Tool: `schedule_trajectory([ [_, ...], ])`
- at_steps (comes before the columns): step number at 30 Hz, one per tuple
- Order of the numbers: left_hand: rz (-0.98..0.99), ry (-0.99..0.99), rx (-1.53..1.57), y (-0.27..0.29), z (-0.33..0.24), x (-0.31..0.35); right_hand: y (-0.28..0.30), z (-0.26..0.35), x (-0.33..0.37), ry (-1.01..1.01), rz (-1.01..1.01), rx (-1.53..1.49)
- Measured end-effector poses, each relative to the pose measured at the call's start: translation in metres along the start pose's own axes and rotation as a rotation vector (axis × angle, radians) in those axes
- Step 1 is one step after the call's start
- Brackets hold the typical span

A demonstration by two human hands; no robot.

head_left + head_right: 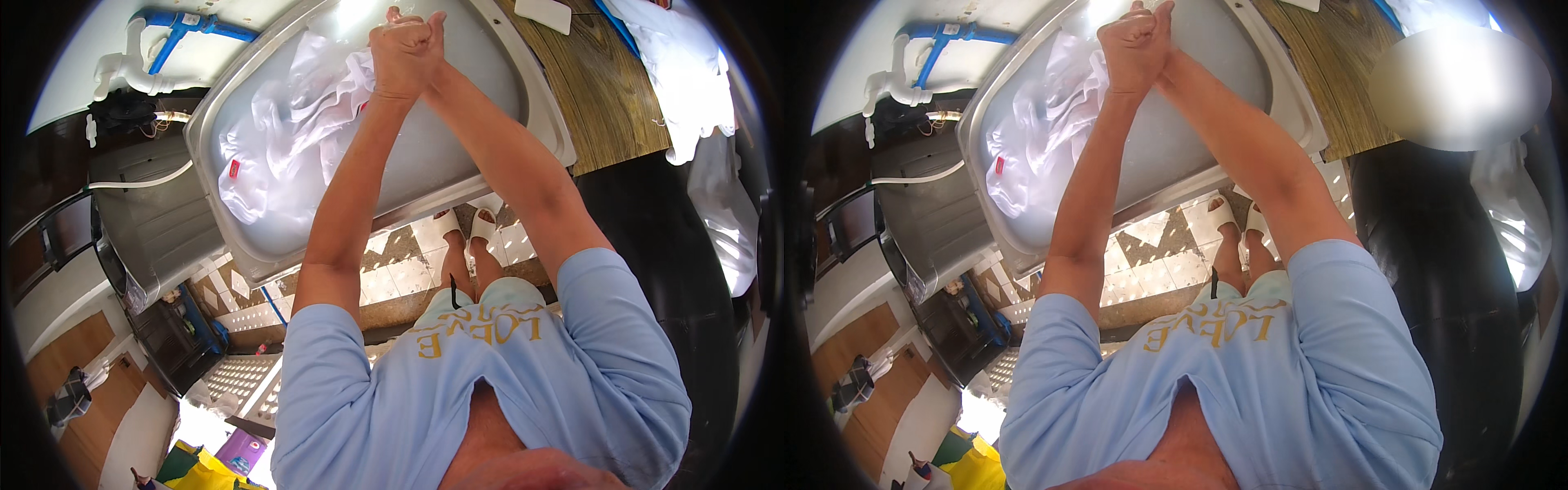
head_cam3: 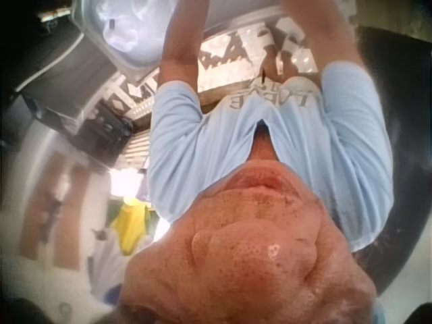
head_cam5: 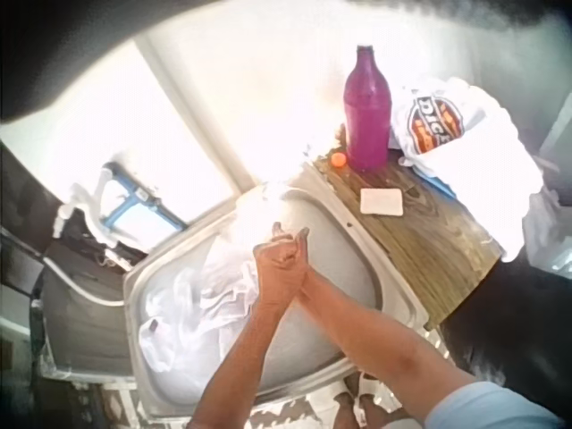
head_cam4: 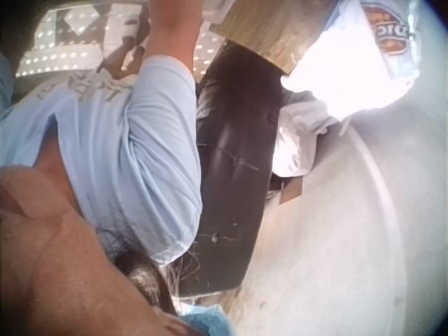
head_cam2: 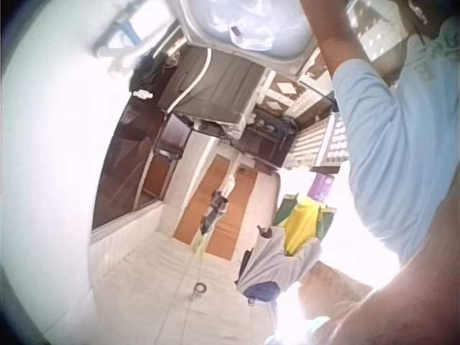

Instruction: The person hand-washes white garments in a basin of soapy water, wrings them out, and places them into a top-loading washing machine.

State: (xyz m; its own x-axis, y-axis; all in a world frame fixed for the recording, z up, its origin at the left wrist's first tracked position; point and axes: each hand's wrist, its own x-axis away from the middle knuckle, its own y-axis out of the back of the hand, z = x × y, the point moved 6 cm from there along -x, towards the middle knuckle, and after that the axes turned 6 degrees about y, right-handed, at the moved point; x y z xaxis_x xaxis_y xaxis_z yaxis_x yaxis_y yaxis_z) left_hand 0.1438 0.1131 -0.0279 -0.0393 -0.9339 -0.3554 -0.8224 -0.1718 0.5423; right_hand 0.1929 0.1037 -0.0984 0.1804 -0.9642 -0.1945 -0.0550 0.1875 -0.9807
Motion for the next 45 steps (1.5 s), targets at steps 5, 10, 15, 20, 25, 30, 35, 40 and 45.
schedule_trajectory([
  [5, -0.192, 0.087, -0.006, 0.083, 0.017, 0.009, -0.033, -0.042, 0.022, -0.093, -0.757, 0.483],
  [10, -0.176, 0.475, 0.696, 0.117, 0.057, 0.031, -0.035, -0.014, 0.015, -0.034, -0.707, 0.463],
  [15, 0.020, 0.517, 0.815, 0.124, 0.045, 0.036, -0.054, -0.003, 0.020, -0.001, -0.623, 0.565],
  [20, 0.274, 0.299, 0.768, 0.130, 0.038, 0.032, -0.061, 0.002, 0.017, 0.031, -0.589, 0.626],
  [25, 0.293, 0.342, 0.689, 0.130, 0.045, 0.033, -0.063, 0.005, 0.016, 0.081, -0.640, 0.688],
  [30, 0.268, 0.310, 0.744, 0.134, 0.037, 0.033, -0.079, 0.017, 0.018, 0.135, -0.594, 0.889],
  [35, 0.190, 0.272, 0.854, 0.143, 0.038, 0.028, -0.090, 0.019, 0.011, 0.104, -0.340, 0.960],
  [40, 0.053, 0.164, 0.933, 0.152, 0.022, 0.024, -0.099, 0.020, 0.008, 0.047, -0.233, 0.957],
  [45, -0.004, 0.136, 0.911, 0.158, 0.030, 0.020, -0.105, 0.020, 0.006, 0.061, -0.090, 1.023],
])
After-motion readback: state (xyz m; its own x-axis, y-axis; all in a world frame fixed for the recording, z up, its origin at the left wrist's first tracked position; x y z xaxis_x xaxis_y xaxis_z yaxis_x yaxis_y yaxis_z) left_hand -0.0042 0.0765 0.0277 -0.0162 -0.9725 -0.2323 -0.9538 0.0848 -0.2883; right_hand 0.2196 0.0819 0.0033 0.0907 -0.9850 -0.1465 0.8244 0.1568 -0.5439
